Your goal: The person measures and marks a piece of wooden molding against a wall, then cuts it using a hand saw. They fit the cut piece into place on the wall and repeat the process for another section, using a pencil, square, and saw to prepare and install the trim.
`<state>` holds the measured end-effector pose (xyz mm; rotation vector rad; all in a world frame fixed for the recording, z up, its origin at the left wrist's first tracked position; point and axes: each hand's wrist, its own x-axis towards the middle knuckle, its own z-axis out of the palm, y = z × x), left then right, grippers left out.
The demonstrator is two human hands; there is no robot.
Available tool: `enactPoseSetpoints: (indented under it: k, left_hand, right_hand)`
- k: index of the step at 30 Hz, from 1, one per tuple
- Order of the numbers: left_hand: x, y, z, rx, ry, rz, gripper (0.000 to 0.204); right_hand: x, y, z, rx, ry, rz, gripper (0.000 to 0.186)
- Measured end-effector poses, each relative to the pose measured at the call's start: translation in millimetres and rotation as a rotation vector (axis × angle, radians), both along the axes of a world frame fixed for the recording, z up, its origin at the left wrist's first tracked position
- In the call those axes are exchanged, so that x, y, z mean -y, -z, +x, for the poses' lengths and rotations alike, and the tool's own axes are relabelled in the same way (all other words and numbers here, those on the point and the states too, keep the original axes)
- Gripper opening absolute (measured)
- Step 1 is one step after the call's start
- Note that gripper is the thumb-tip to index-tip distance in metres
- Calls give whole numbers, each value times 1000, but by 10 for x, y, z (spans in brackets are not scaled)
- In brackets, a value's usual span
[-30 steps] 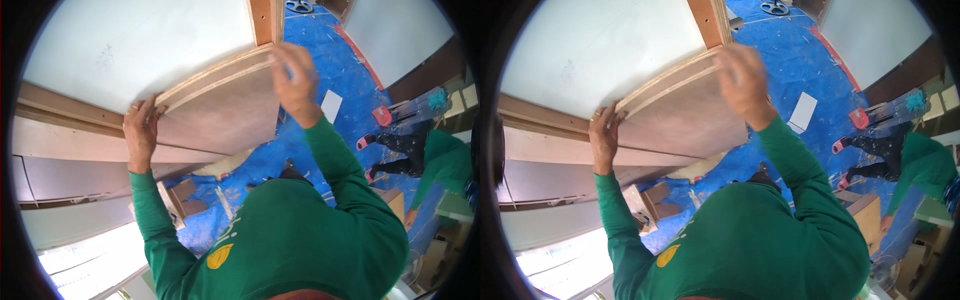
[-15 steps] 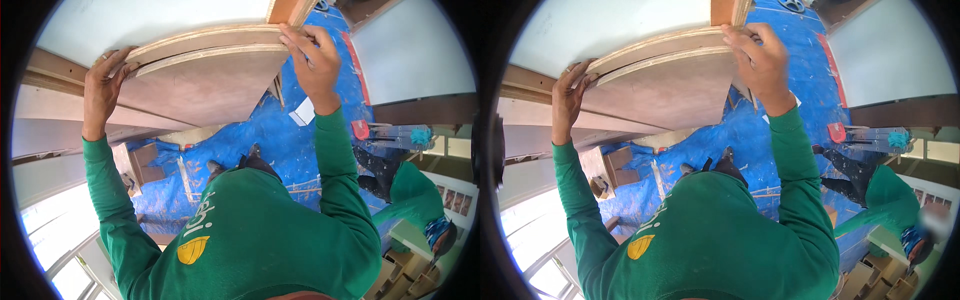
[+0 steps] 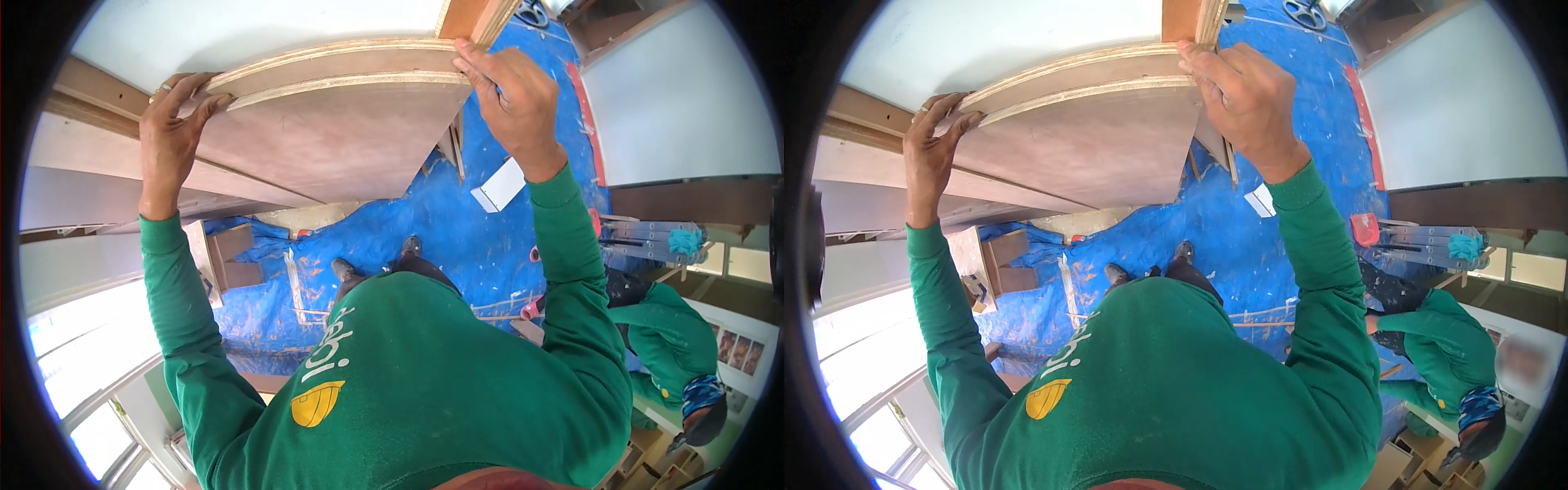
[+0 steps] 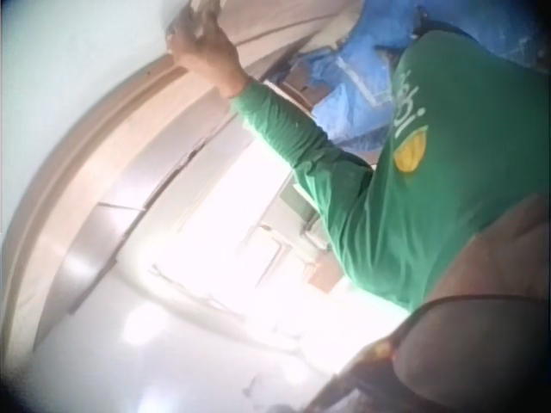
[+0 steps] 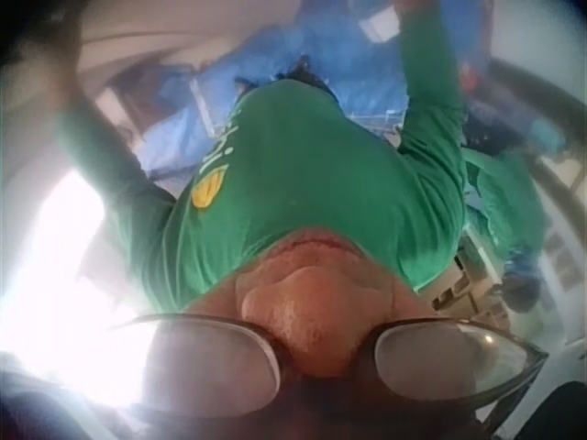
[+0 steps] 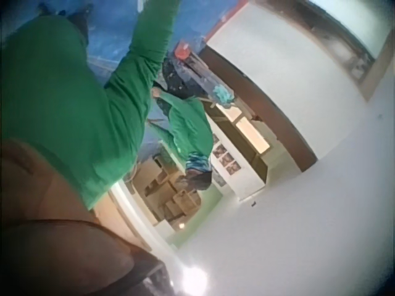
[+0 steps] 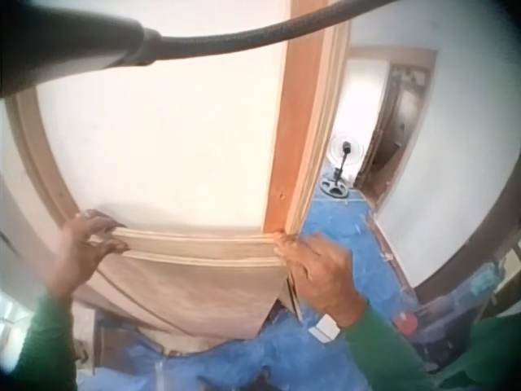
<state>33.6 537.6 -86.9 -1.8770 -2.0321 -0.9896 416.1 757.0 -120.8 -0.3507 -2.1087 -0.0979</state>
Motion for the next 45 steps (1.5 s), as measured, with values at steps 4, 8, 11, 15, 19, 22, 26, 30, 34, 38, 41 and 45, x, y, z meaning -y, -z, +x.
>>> enactPoseSetpoints:
  k: [4,8,11,15,19,22,26,30,34,38,41,45]
  left_hand:
    - [16,-49,69,12,21,60,36]
    - [-22,-19,103,-24,0,64,40]
    - [26,-28,109,-132,-39,37,40]
    - [-40,56,223,-235,-114,96,43]
    - [-291,-17,742,-368,-37,239,48]
    - [-577,-33,1109,-363,92,251,47]
    - [-773,0,1331,-297,106,98,40]
    - [-811,-46,1363,-119,117,36,33]
    - [-837,-171,1489,-27,68,-32,33]
    - [-818,-309,1589,36,17,-112,35]
    - [-900,-311,1624,49,21,-134,37]
    - [-907,-294,1653,51,-15,-217,34]
  right_hand:
    - [-7,97,28,-49,-42,-46,32]
    - [-79,21,32,-5,-65,1,31]
    - [-27,-203,112,189,28,63,36]
    - [-17,-308,201,249,27,126,42]
    - [9,-292,212,291,89,98,38]
    - [-28,-291,206,258,59,89,36]
    - [-13,-335,228,295,51,39,48]
    - [117,58,306,150,-143,-99,52]
    - [447,1223,841,38,-28,-706,51]
    - [1059,3772,1955,426,418,-1242,58]
    - [2099,5286,3142,872,357,-1439,55]
    - [2676,4977,3865,1354,461,-2110,40]
